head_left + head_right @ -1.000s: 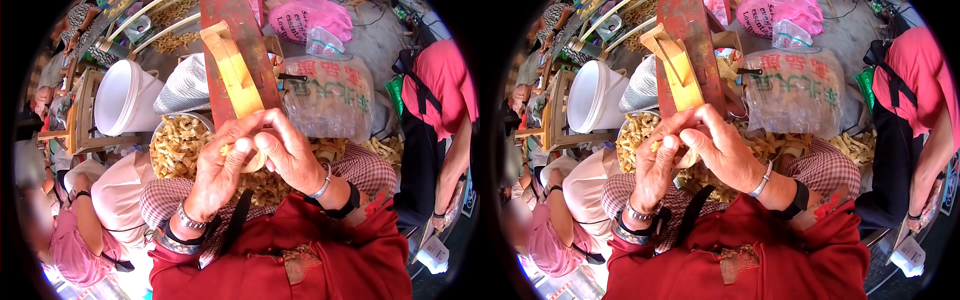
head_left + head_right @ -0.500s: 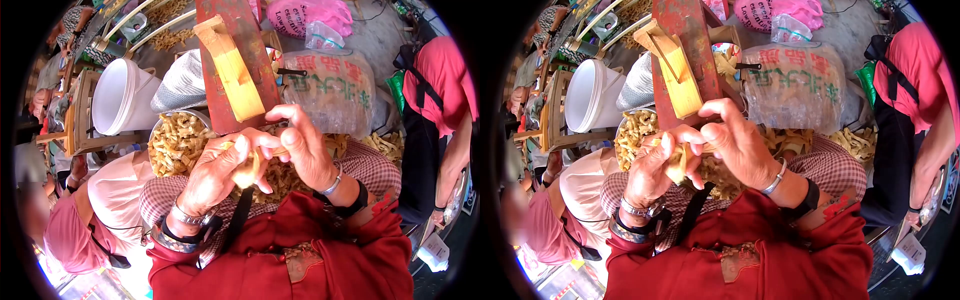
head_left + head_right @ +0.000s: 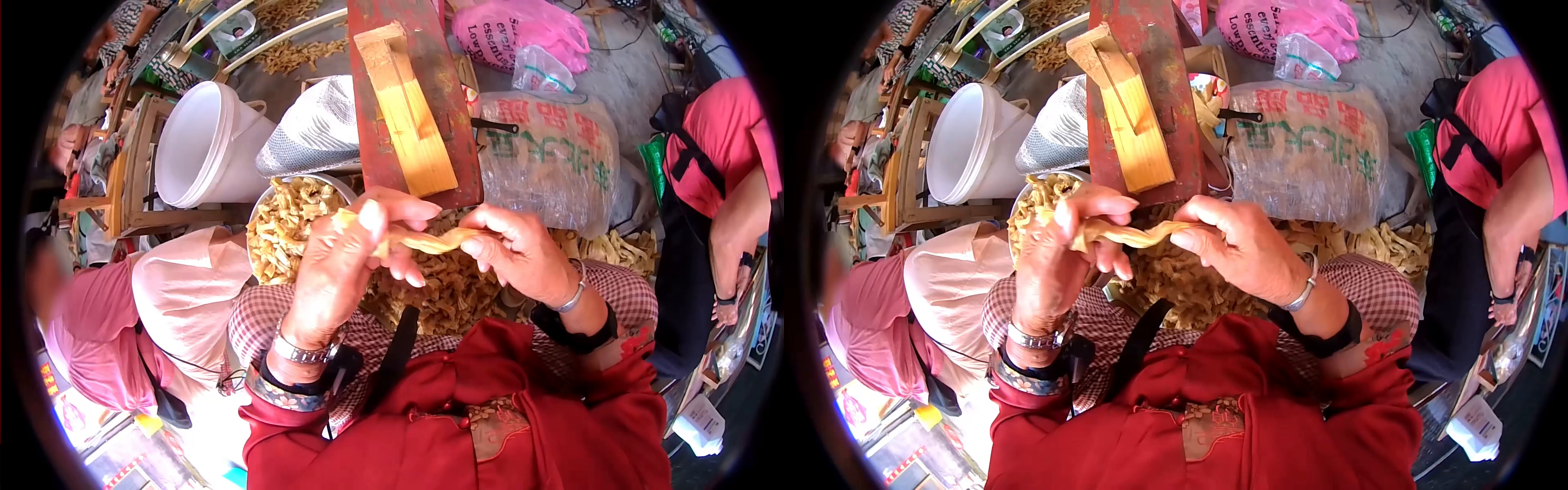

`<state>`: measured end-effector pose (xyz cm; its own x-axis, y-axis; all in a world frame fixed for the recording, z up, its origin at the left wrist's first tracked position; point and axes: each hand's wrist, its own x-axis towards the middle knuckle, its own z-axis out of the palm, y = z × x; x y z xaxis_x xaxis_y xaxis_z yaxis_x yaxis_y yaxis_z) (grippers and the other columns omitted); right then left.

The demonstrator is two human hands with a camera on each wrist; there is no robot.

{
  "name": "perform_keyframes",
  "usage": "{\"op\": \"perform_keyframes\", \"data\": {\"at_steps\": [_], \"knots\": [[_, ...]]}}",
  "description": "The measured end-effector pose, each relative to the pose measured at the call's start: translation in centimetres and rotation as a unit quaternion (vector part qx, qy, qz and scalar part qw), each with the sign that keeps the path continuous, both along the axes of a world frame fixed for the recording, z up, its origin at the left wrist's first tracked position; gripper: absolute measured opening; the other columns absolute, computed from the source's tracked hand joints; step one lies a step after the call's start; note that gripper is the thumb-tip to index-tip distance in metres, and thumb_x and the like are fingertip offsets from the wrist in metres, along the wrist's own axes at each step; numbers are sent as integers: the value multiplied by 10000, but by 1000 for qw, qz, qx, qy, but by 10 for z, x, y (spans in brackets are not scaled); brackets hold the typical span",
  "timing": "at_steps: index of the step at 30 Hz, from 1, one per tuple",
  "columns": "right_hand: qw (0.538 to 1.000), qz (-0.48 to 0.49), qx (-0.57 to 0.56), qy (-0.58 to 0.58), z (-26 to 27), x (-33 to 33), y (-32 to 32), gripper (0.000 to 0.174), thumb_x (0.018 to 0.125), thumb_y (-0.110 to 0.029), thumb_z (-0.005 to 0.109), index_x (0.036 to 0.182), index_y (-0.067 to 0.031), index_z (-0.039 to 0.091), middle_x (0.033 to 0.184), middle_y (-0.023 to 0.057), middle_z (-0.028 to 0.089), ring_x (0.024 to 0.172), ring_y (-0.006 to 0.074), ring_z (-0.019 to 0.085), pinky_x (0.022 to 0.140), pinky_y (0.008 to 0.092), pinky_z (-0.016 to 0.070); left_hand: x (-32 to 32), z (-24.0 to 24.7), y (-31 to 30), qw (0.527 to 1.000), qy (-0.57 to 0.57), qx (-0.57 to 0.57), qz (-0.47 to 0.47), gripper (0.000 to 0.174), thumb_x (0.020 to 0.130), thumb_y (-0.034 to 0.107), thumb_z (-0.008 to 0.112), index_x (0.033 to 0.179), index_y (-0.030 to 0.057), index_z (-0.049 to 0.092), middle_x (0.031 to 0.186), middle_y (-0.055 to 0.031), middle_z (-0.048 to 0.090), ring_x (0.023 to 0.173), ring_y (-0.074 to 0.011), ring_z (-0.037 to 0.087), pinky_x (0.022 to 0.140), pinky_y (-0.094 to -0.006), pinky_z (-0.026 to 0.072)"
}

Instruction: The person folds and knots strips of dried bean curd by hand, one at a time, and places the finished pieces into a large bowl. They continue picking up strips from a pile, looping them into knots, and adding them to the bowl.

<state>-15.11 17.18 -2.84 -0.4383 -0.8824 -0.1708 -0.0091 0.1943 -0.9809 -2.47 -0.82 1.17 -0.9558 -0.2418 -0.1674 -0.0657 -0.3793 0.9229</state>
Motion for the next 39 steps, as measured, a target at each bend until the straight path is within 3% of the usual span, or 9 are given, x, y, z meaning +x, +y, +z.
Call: {"op": "perform_keyframes", "data": {"at_steps": [4, 5, 10, 14, 18, 21, 26, 34, 39], "knots": [[1000, -26, -11, -12, 4, 3, -3, 103, 882, -88, 585, 918, 7, 567, 690, 56, 537, 576, 91, 524, 535, 260, 423, -3, 1, 6, 973, -115, -197, -21, 587, 967, 456, 413, 1136, -86, 561, 725, -84, 573, 479, -91, 477, 475, -243, 490], [1000, -3, -7, 30, 3, 0, -2, 116, 871, -21, 490, 957, 15, 559, 736, 45, 554, 597, 77, 549, 483, 222, 439, -4, 3, 5, 980, -126, -154, -24, 593, 973, 459, 390, 1140, -86, 555, 700, -81, 568, 456, -84, 457, 453, -235, 473], [975, -9, -68, 213, -4, 2, -4, 107, 795, 25, 570, 901, 13, 564, 754, 126, 544, 639, 252, 580, 580, 333, 447, -6, 8, 6, 989, -140, 38, -28, 643, 988, 491, 292, 1146, -83, 533, 672, -98, 573, 381, -58, 383, 383, -211, 423], [949, -19, -52, 311, -6, 4, -4, 87, 795, 2, 605, 869, -3, 561, 778, 143, 564, 671, 317, 581, 593, 343, 452, -6, 1, 9, 991, -120, 52, -1, 632, 982, 492, 325, 1126, -84, 541, 679, -63, 579, 402, -52, 400, 387, -204, 416], [939, -2, -29, 343, -9, 6, -5, 194, 778, -94, 661, 919, -28, 544, 833, 128, 575, 734, 331, 594, 587, 375, 462, -7, 5, 7, 988, -144, -54, -16, 398, 957, 322, 498, 1073, -51, 572, 697, -35, 582, 422, -36, 405, 395, -189, 407], [967, 29, -90, 235, -3, 4, -9, 214, 827, -157, 661, 957, -31, 546, 815, 122, 580, 695, 277, 593, 602, 343, 468, -7, 2, 8, 990, -134, -31, 12, 180, 897, 130, 604, 1004, -15, 602, 692, -19, 568, 437, -32, 417, 399, -175, 399], [996, 64, -24, -65, 16, 8, -7, 243, 929, -247, 560, 884, -9, 547, 702, 85, 561, 623, 161, 552, 596, 294, 439, -5, 2, 9, 993, -114, -22, 8, 104, 888, 64, 608, 969, -2, 611, 711, -5, 584, 483, -46, 501, 414, -182, 412], [983, 39, -87, 157, 31, -16, -7, 268, 937, -202, 519, 755, -7, 546, 603, 102, 492, 520, 210, 496, 513, 323, 388, -6, 10, -8, 990, 26, 76, 115, 85, 870, -21, 565, 946, -21, 603, 825, -70, 619, 571, -61, 520, 430, -223, 464], [943, -50, -89, 315, 56, -49, -37, 284, 916, -234, 559, 743, -15, 504, 572, 170, 459, 522, 351, 484, 466, 381, 348, -38, 25, -30, 992, 43, 30, 115, 83, 901, 41, 552, 945, -9, 600, 667, 12, 520, 481, -35, 392, 456, -231, 457]]}}
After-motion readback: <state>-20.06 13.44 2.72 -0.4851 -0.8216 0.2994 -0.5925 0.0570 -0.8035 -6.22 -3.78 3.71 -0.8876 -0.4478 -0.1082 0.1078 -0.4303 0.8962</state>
